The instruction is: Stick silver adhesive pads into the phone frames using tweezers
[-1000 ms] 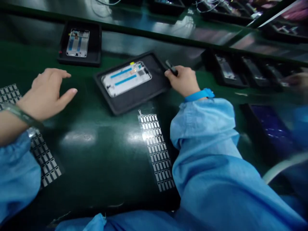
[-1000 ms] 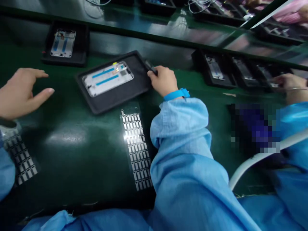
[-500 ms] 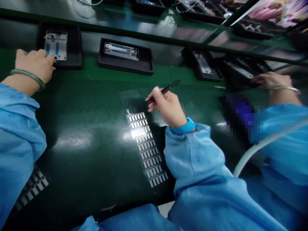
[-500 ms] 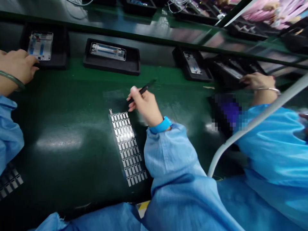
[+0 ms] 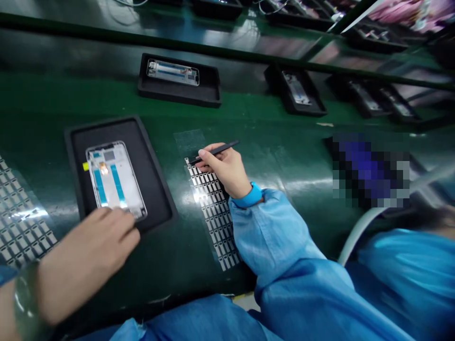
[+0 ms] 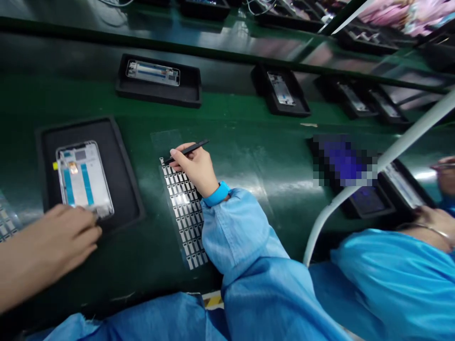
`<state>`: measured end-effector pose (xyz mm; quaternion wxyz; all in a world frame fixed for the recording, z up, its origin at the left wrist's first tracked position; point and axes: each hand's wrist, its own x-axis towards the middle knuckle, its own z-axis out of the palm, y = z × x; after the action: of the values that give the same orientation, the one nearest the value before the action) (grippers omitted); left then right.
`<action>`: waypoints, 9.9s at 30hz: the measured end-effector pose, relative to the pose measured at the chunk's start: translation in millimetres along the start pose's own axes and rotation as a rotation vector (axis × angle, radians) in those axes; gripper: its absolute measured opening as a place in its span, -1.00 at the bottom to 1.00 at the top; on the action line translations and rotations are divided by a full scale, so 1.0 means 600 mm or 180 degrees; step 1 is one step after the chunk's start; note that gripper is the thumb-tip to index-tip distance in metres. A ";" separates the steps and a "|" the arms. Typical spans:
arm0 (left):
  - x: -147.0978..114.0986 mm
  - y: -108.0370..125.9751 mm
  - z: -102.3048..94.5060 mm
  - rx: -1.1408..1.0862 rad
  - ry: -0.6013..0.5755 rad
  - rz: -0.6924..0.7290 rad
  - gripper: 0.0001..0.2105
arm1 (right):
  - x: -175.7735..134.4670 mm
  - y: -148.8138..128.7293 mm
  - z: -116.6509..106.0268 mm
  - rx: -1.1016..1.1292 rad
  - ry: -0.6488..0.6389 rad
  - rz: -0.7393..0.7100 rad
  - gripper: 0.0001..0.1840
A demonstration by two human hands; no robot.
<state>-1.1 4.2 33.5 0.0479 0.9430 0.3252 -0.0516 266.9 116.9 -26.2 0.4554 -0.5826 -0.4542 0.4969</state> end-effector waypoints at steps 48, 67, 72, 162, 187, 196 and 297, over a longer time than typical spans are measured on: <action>0.004 -0.041 0.039 -0.1479 0.1034 -0.1310 -0.62 | -0.071 -0.053 0.125 0.0704 -0.1451 0.0067 -0.70; -0.006 -0.052 0.064 -0.1213 0.0897 -0.0858 -0.63 | -0.078 -0.036 0.132 -0.0050 -0.1496 -0.0302 -0.75; -0.007 -0.052 0.064 -0.1234 0.0934 -0.0862 -0.62 | -0.078 -0.033 0.130 -0.0261 -0.1550 -0.0315 -0.73; 0.009 -0.046 0.067 -0.0645 0.1136 -0.0697 -0.57 | -0.066 -0.036 0.139 -0.1151 -0.1532 -0.2260 -0.97; 0.006 -0.045 0.069 -0.0651 0.1069 -0.0719 -0.56 | -0.066 -0.035 0.140 -0.0899 -0.1572 -0.1853 -0.94; 0.006 -0.045 0.069 -0.0689 0.1093 -0.0710 -0.56 | -0.064 -0.034 0.139 -0.0838 -0.1611 -0.1713 -0.90; 0.004 -0.045 0.064 -0.0746 0.1005 -0.0776 -0.55 | -0.054 -0.027 0.129 -0.1115 -0.1417 -0.2790 -0.93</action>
<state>-18.4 22.3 -6.6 0.0992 0.8811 0.4439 0.1293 185.7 94.2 -11.8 0.4088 -0.2855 -0.8176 0.2881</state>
